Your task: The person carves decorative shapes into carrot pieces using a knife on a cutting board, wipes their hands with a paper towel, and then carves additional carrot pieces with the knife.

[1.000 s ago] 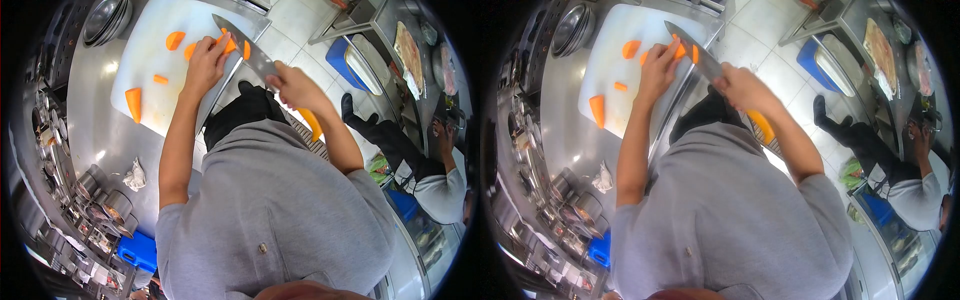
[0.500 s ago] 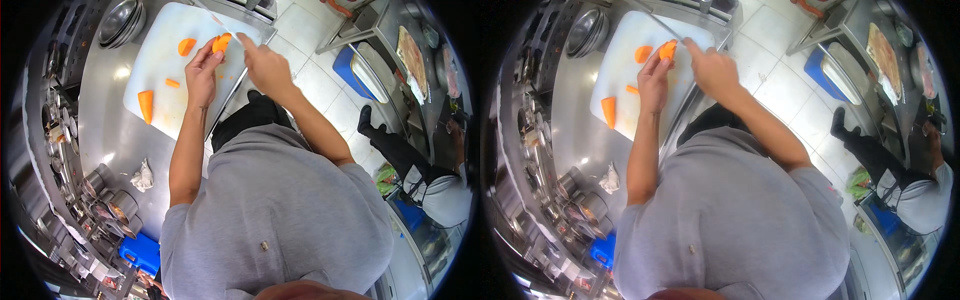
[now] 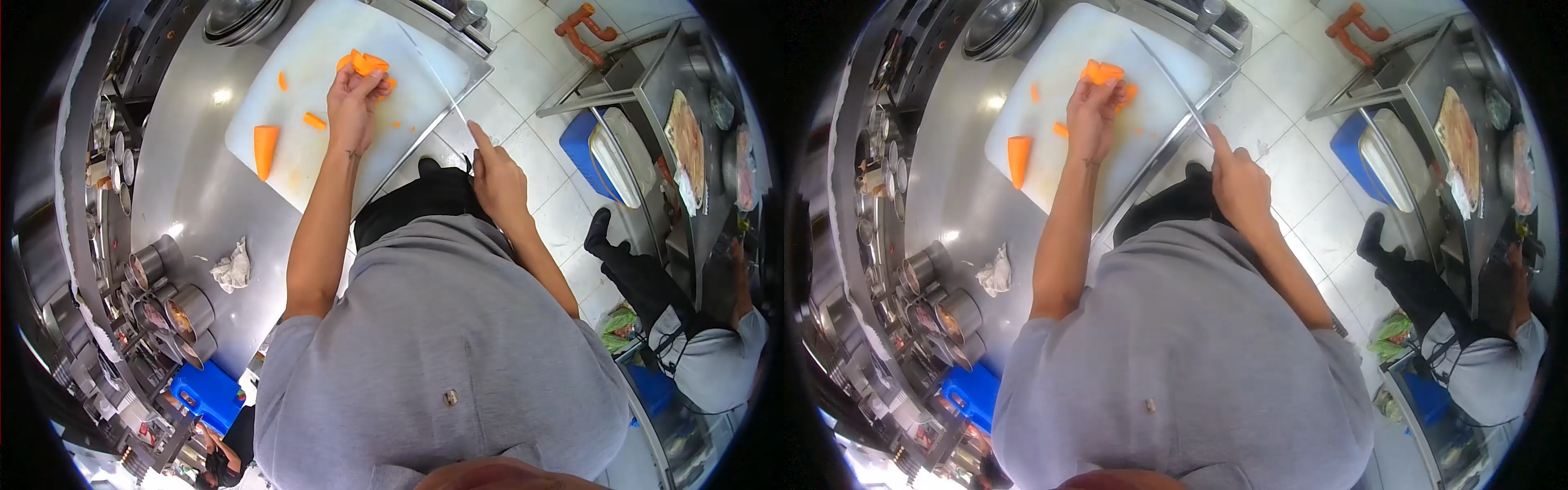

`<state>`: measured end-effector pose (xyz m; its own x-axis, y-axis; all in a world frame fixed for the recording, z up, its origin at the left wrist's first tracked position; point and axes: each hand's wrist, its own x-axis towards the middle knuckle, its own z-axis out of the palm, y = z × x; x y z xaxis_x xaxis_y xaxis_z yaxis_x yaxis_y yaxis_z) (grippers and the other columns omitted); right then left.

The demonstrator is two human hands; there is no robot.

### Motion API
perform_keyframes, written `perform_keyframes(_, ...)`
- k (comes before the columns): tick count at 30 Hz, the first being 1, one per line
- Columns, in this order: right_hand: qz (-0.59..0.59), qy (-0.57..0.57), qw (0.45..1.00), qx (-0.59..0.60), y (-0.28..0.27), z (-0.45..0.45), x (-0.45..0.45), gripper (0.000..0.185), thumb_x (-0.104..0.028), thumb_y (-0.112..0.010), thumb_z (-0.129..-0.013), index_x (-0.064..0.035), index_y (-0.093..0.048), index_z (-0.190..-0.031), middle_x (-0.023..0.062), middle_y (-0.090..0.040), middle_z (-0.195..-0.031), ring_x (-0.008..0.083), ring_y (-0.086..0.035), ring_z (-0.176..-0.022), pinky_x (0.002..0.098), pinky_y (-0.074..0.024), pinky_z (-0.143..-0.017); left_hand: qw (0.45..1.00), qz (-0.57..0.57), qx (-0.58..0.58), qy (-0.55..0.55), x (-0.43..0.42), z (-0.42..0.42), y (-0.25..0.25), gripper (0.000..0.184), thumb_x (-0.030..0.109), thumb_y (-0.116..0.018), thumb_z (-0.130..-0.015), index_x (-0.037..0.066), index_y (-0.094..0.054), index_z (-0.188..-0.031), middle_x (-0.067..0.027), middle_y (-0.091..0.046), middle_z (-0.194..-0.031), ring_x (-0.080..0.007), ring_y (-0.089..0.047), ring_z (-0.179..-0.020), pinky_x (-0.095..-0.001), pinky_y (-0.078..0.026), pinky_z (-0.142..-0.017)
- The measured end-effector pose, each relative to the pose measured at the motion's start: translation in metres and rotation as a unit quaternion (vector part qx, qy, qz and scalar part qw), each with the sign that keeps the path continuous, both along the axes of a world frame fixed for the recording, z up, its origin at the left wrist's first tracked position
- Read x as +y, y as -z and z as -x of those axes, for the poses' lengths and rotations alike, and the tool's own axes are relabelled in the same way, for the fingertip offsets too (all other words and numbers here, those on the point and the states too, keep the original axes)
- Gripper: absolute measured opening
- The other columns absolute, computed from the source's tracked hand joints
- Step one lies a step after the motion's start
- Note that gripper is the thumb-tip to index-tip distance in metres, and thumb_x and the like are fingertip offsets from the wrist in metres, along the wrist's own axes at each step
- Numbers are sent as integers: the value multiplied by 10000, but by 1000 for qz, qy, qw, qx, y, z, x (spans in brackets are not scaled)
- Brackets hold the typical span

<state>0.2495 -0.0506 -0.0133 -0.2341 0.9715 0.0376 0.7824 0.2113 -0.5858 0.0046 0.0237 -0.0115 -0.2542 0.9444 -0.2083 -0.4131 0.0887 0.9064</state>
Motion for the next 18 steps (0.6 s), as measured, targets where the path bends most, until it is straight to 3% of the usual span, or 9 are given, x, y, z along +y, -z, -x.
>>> perform_keyframes(3,32,15,999,-2,-8,-5,4,527,-79,-569,-920,-205,-505,-1428,202,-618,-776,389,-631,-664,489,-504,-596,997,-20,-69,3,2,2,5,298,53,-628,-957,-17,-557,-1237,-85,-650,-1027,-168,-620,-908,-314,-498,-856)
perform_keyframes(5,42,28,999,0,-11,-8,6,518,-78,-564,-922,-199,-510,-1423,206,-625,-787,395,-635,-687,494,-506,-612,996,-9,-91,-15,4,0,3,342,22,-659,-925,3,-515,-1234,-104,-647,-1008,-171,-627,-838,-316,-518,-803)
perform_keyframes(9,58,44,997,35,-11,-14,7,484,-102,-531,-944,-186,-504,-1420,220,-645,-829,418,-635,-744,509,-502,-689,997,-43,-71,4,2,-8,-8,330,33,-656,-932,3,-511,-1227,-111,-648,-1020,-170,-630,-855,-326,-514,-824)
perform_keyframes(12,77,55,994,61,-7,-17,9,451,-124,-509,-963,-171,-504,-1411,227,-653,-846,430,-634,-762,509,-498,-719,998,-26,-32,57,2,-16,-21,246,126,-634,-977,22,-556,-1186,-120,-670,-1001,-169,-651,-885,-314,-525,-812)
perform_keyframes(14,85,62,992,71,-6,-23,6,432,-137,-498,-974,-163,-504,-1406,230,-655,-846,436,-633,-764,507,-497,-730,970,99,158,155,4,-28,-25,360,274,-694,-955,2,-552,-1144,-119,-673,-836,-154,-649,-693,-286,-536,-635)
perform_keyframes(15,119,59,986,103,-5,-23,6,425,-137,-490,-980,-156,-502,-1405,235,-651,-835,447,-627,-764,500,-498,-730,970,100,156,157,8,-30,-22,360,274,-694,-955,2,-552,-1144,-119,-673,-836,-154,-649,-693,-286,-536,-635)
perform_keyframes(16,153,56,977,135,-5,-24,6,418,-137,-481,-987,-149,-500,-1404,239,-648,-825,458,-620,-764,493,-499,-730,950,155,210,169,14,-32,-18,409,331,-716,-934,-1,-548,-1104,-111,-655,-762,-147,-619,-611,-277,-512,-558)
perform_keyframes(17,174,43,968,175,-3,-25,7,356,-160,-496,-1001,-112,-518,-1353,190,-635,-735,374,-631,-666,435,-507,-673,924,210,263,180,18,-33,-15,464,388,-738,-913,-5,-545,-1065,-103,-636,-688,-139,-590,-529,-269,-488,-481)
perform_keyframes(18,175,44,968,174,-7,-27,8,356,-160,-496,-1001,-112,-518,-1353,190,-635,-735,374,-631,-666,435,-507,-673,924,211,262,182,18,-34,-15,464,388,-738,-913,-5,-545,-1065,-103,-636,-688,-139,-590,-529,-269,-488,-481)
